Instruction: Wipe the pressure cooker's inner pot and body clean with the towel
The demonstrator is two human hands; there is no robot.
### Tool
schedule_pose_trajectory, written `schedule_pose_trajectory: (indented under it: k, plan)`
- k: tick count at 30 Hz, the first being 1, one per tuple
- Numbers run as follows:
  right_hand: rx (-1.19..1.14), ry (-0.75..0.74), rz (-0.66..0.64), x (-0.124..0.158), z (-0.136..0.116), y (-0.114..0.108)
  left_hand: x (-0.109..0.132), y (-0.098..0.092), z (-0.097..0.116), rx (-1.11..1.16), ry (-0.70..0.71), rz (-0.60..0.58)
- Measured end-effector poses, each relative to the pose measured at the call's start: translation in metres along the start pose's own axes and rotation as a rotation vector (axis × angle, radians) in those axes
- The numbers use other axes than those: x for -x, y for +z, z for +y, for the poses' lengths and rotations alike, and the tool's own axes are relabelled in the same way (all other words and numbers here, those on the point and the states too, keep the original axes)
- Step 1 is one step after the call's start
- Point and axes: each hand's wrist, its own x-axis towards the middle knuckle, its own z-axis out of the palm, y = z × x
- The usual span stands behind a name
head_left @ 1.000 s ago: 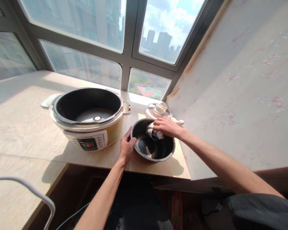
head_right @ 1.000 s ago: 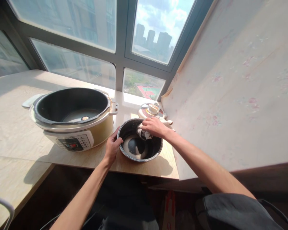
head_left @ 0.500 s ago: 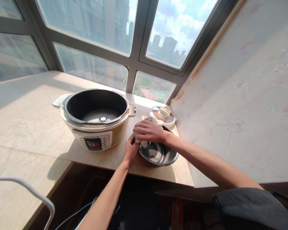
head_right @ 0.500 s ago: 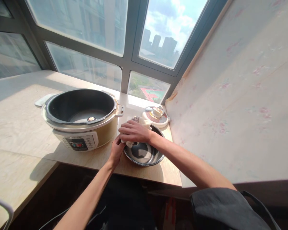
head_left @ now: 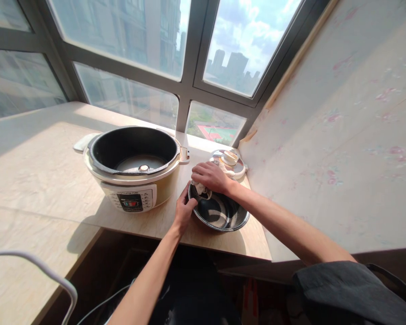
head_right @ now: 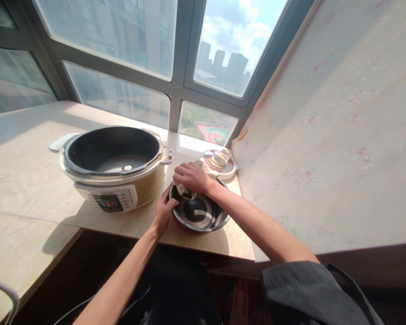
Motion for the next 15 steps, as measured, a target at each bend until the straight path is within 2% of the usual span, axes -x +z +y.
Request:
schedule_pose_trajectory:
  k: [4,8,15]
  plan:
    - [0.062,0.188,-0.149,0.017,0.019,-0.001,0.002,0.005,0.000,-0.041,0.048,0.066]
    - [0.077,0.370,-0.320,0.041,0.029,-0.014,0.004,0.010,0.003,-0.094,0.059,0.110]
    - [0.014,0.646,-0.495,0.075,0.011,-0.043,0.007,0.017,0.005,-0.093,0.100,0.207]
